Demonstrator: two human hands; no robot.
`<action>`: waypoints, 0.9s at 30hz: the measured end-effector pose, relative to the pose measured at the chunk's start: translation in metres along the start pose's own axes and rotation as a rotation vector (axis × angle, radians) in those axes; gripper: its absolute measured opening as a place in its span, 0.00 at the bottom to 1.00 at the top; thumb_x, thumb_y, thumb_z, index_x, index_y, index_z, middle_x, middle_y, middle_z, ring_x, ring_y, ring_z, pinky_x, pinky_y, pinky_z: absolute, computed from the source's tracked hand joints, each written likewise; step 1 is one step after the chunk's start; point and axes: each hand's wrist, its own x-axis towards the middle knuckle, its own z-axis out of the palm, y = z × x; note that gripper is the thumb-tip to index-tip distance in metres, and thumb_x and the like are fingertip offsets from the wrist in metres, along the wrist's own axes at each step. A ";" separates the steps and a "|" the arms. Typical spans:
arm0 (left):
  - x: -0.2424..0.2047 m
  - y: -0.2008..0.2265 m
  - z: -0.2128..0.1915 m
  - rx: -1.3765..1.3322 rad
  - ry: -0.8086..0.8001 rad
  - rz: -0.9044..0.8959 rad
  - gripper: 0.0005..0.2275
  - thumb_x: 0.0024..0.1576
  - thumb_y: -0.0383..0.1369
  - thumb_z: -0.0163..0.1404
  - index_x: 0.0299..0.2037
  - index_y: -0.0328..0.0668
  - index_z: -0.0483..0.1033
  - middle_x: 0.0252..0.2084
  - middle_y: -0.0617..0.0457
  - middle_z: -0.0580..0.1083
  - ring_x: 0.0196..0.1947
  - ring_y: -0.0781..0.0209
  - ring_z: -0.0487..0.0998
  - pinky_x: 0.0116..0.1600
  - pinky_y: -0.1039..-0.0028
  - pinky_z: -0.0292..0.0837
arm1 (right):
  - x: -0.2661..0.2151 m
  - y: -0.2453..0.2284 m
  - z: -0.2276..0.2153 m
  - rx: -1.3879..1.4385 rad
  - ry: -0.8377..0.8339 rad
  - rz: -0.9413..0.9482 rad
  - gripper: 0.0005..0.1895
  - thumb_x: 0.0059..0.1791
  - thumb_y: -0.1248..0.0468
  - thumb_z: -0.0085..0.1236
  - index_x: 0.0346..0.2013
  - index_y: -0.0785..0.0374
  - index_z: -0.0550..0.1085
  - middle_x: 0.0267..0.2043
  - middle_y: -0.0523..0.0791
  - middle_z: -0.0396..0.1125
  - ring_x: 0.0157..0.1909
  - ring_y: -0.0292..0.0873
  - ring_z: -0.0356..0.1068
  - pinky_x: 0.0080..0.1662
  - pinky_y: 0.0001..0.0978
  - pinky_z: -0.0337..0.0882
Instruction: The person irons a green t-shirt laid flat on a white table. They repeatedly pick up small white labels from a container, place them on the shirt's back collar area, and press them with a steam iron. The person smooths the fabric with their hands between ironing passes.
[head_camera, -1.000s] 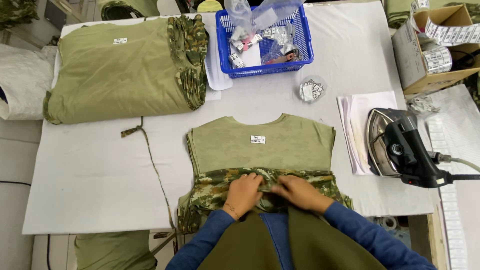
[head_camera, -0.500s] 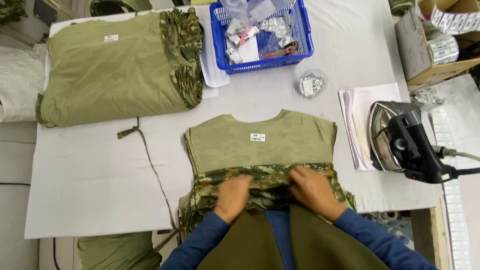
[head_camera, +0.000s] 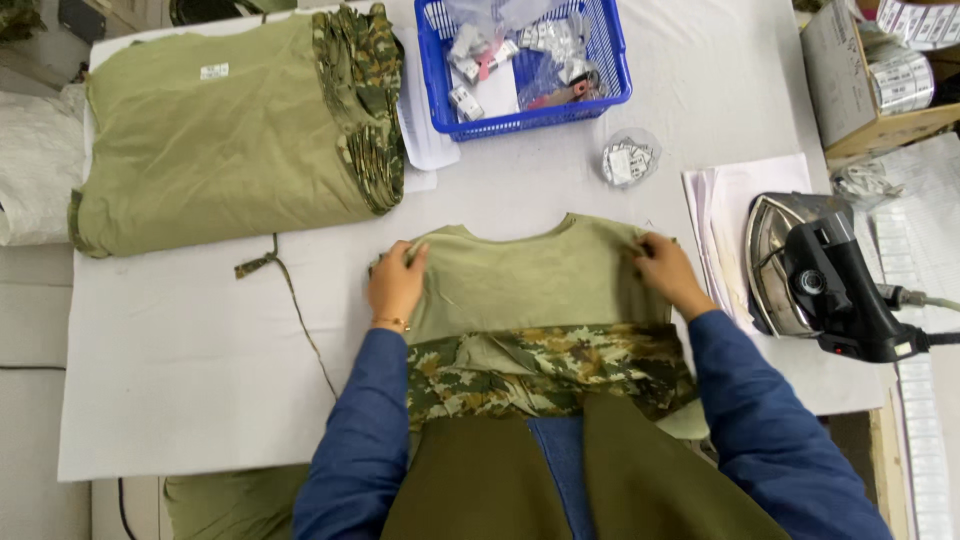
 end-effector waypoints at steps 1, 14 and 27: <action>0.001 0.004 0.000 -0.001 0.004 0.003 0.19 0.63 0.51 0.41 0.50 0.47 0.75 0.45 0.42 0.77 0.48 0.42 0.78 0.50 0.55 0.73 | -0.005 -0.014 0.000 0.001 0.004 -0.003 0.19 0.44 0.63 0.55 0.50 0.57 0.73 0.47 0.55 0.72 0.52 0.62 0.70 0.51 0.56 0.68; 0.035 -0.024 0.031 0.389 0.482 0.538 0.04 0.60 0.45 0.49 0.40 0.65 0.74 0.26 0.66 0.68 0.28 0.65 0.76 0.34 0.77 0.74 | -0.044 -0.059 -0.020 -0.406 0.276 -0.030 0.18 0.48 0.62 0.53 0.52 0.50 0.66 0.42 0.47 0.70 0.41 0.57 0.74 0.44 0.52 0.72; -0.037 0.026 0.066 0.389 -0.090 0.887 0.25 0.60 0.55 0.36 0.67 0.68 0.56 0.68 0.54 0.58 0.70 0.49 0.54 0.65 0.40 0.46 | -0.087 -0.104 0.002 -0.617 0.008 -0.641 0.36 0.49 0.40 0.45 0.68 0.52 0.60 0.71 0.53 0.51 0.73 0.62 0.43 0.65 0.54 0.52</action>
